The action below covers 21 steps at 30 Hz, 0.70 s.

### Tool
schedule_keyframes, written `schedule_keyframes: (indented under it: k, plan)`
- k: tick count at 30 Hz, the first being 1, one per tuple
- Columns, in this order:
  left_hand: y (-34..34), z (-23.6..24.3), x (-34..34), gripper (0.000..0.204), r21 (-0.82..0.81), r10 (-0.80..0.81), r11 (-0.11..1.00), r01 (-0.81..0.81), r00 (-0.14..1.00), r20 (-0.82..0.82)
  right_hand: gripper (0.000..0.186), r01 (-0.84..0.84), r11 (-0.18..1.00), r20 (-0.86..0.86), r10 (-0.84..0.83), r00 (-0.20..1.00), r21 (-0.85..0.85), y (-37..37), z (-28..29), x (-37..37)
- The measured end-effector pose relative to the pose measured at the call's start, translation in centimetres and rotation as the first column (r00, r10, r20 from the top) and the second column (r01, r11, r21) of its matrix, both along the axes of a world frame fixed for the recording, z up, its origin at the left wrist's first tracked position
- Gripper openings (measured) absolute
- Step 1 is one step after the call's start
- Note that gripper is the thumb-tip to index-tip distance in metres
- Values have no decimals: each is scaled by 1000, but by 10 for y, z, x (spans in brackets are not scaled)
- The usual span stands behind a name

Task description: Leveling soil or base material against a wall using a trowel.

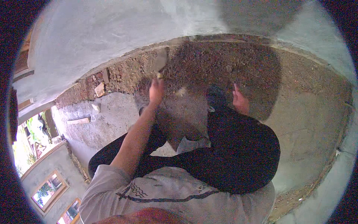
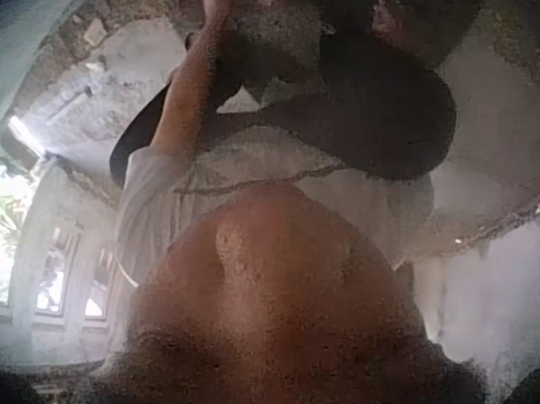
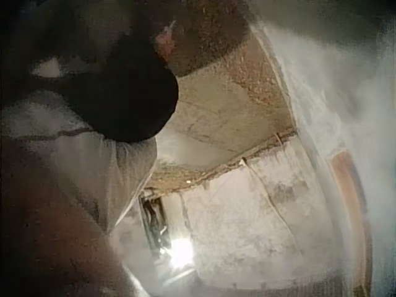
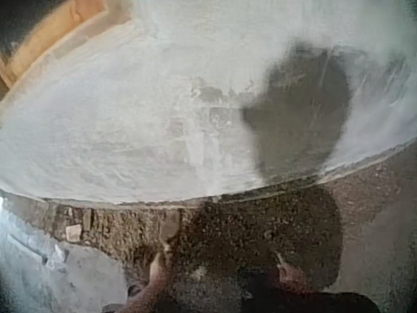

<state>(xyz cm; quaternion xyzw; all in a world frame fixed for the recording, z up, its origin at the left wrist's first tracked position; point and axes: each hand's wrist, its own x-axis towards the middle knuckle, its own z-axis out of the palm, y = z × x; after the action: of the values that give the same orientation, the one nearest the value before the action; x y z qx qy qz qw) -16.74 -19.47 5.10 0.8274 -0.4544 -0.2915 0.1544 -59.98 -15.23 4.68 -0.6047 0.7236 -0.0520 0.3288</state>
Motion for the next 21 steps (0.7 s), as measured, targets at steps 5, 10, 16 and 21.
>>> schedule_keyframes:
  k: [5,10,16,21]
  plan:
    - [8,11,-68,52,64,-303,947,314,943,-137,49,-8,1000,101,11,995,-30,-1,-6,-6]
    - [9,-23,-71,51,93,-84,991,101,982,-168,48,-6,998,-25,8,1000,58,4,1,-7]
    - [-19,-65,120,47,-12,-92,995,98,964,250,47,8,996,79,-2,997,-86,-7,-12,5]
    - [-20,-28,96,55,54,45,997,-51,992,115,47,19,1000,9,-19,1000,-22,6,-11,-9]
